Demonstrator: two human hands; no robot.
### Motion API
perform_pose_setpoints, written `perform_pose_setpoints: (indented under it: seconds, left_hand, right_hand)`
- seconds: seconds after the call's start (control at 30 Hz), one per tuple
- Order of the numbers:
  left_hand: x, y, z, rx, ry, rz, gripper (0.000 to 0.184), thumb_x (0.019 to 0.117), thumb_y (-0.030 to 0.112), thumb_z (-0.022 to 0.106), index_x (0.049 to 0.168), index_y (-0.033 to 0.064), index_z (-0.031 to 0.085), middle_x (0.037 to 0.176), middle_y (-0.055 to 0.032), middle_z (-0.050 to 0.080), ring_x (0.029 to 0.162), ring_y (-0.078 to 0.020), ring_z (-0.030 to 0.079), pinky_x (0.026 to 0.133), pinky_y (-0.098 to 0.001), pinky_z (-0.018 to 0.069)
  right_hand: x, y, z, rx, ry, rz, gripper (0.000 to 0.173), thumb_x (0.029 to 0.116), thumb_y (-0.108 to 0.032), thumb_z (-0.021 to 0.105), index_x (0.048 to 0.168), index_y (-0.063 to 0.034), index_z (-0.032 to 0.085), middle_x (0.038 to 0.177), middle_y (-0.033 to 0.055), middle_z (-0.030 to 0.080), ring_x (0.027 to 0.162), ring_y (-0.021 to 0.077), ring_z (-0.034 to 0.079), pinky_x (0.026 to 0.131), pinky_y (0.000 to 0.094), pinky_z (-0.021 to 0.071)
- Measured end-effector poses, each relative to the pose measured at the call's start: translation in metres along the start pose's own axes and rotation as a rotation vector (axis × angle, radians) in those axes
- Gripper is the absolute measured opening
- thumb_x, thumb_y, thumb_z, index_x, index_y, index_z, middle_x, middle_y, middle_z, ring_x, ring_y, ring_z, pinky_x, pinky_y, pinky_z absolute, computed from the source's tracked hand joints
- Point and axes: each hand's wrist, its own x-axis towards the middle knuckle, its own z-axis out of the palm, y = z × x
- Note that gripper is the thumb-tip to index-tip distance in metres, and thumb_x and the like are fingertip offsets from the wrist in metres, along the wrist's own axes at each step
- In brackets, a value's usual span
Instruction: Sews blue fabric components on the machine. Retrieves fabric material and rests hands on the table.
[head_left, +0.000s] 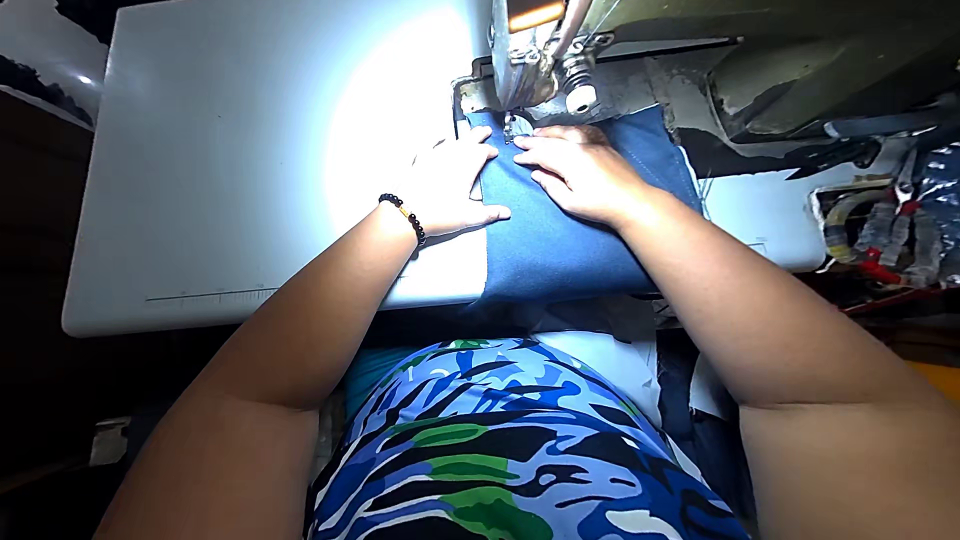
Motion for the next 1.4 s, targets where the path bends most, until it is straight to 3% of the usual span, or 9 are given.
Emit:
perform_pose_setpoints:
  seconds: [0.43, 0.6, 0.73, 0.83, 0.9, 1.03, 1.23, 1.33, 1.4]
  left_hand:
    - [0.007, -0.008, 0.001, 0.028, 0.002, 0.011, 0.093, 0.0879, 0.073, 0.054, 0.151, 0.0054, 0.046, 0.168, -0.0136, 0.027, 0.155, -0.0311, 0.026, 0.123, -0.0588, 0.0185]
    - [-0.043, 0.033, 0.022, 0.063, 0.034, 0.133, 0.077, 0.0956, 0.063, 0.042, 0.161, 0.0228, 0.038, 0.171, -0.0142, 0.021, 0.159, -0.0352, 0.012, 0.123, -0.0655, 0.0137]
    - [-0.117, 0.078, 0.047, 0.015, -0.021, 0.281, 0.058, 0.1018, 0.056, 0.044, 0.151, 0.0265, 0.054, 0.168, -0.0048, 0.033, 0.158, -0.0273, 0.021, 0.122, -0.0656, 0.0183]
    - [-0.117, 0.076, 0.046, -0.388, 0.290, 0.248, 0.026, 0.1010, 0.022, 0.057, 0.106, 0.0066, 0.078, 0.115, -0.0050, 0.075, 0.117, -0.0148, 0.068, 0.105, -0.0431, 0.0514]
    - [-0.088, 0.066, 0.031, -0.375, 0.451, -0.042, 0.021, 0.0977, 0.019, 0.062, 0.100, 0.0021, 0.073, 0.089, -0.0065, 0.073, 0.077, -0.0115, 0.068, 0.071, -0.0316, 0.0587]
    - [-0.022, 0.040, -0.005, -0.174, 0.111, -0.507, 0.062, 0.0860, 0.060, 0.073, 0.122, 0.0096, 0.067, 0.118, -0.0140, 0.067, 0.118, -0.0351, 0.058, 0.100, -0.0636, 0.0382]
    - [-0.040, 0.064, -0.005, -0.175, -0.127, -0.430, 0.048, 0.0898, 0.053, 0.074, 0.086, 0.0050, 0.068, 0.086, -0.0118, 0.063, 0.085, -0.0306, 0.063, 0.074, -0.0579, 0.0490]
    - [-0.074, 0.079, 0.007, -0.304, 0.085, -0.371, 0.043, 0.0956, 0.046, 0.070, 0.069, 0.0137, 0.061, 0.055, -0.0006, 0.052, 0.050, -0.0163, 0.051, 0.049, -0.0391, 0.0399]
    - [-0.082, 0.079, 0.014, -0.368, 0.240, -0.220, 0.028, 0.1016, 0.031, 0.062, 0.079, 0.0145, 0.068, 0.066, 0.0030, 0.056, 0.055, -0.0075, 0.052, 0.050, -0.0269, 0.0426]
  right_hand:
    - [0.009, 0.009, 0.002, -0.040, -0.002, -0.003, 0.041, 0.1048, -0.019, 0.040, 0.133, -0.0126, 0.068, 0.150, 0.0048, 0.058, 0.144, 0.0285, 0.046, 0.118, 0.0562, 0.0304]
    - [-0.005, -0.024, -0.010, -0.090, -0.021, 0.091, 0.041, 0.1074, -0.023, 0.040, 0.140, -0.0152, 0.064, 0.158, 0.0057, 0.049, 0.152, 0.0336, 0.034, 0.121, 0.0687, 0.0178]
    - [-0.055, -0.078, 0.014, 0.020, 0.108, 0.009, 0.040, 0.1055, -0.024, 0.042, 0.126, -0.0065, 0.072, 0.139, 0.0121, 0.065, 0.139, 0.0326, 0.053, 0.120, 0.0566, 0.0339]
    - [-0.077, -0.085, 0.043, -0.012, 0.241, -0.038, 0.039, 0.1045, -0.022, 0.046, 0.127, -0.0046, 0.072, 0.139, 0.0120, 0.066, 0.136, 0.0308, 0.057, 0.118, 0.0502, 0.0388]
    - [-0.081, -0.082, 0.050, -0.013, 0.353, -0.091, 0.033, 0.1025, -0.019, 0.051, 0.119, -0.0042, 0.076, 0.131, 0.0131, 0.070, 0.131, 0.0308, 0.061, 0.116, 0.0455, 0.0429]
    - [-0.081, -0.079, 0.050, -0.001, 0.402, -0.144, 0.027, 0.1002, -0.017, 0.056, 0.109, -0.0050, 0.079, 0.123, 0.0134, 0.073, 0.124, 0.0293, 0.066, 0.111, 0.0412, 0.0490]
    - [-0.082, -0.078, 0.051, 0.018, 0.396, -0.148, 0.026, 0.0988, -0.018, 0.057, 0.105, -0.0064, 0.080, 0.122, 0.0119, 0.074, 0.124, 0.0285, 0.066, 0.111, 0.0411, 0.0486]
    - [-0.082, -0.079, 0.051, 0.022, 0.384, -0.131, 0.028, 0.1004, -0.022, 0.056, 0.104, -0.0085, 0.080, 0.122, 0.0107, 0.074, 0.125, 0.0282, 0.065, 0.111, 0.0418, 0.0475]
    - [-0.081, -0.080, 0.050, 0.026, 0.373, -0.130, 0.029, 0.1010, -0.023, 0.055, 0.104, -0.0085, 0.080, 0.123, 0.0108, 0.074, 0.125, 0.0285, 0.064, 0.111, 0.0422, 0.0469]
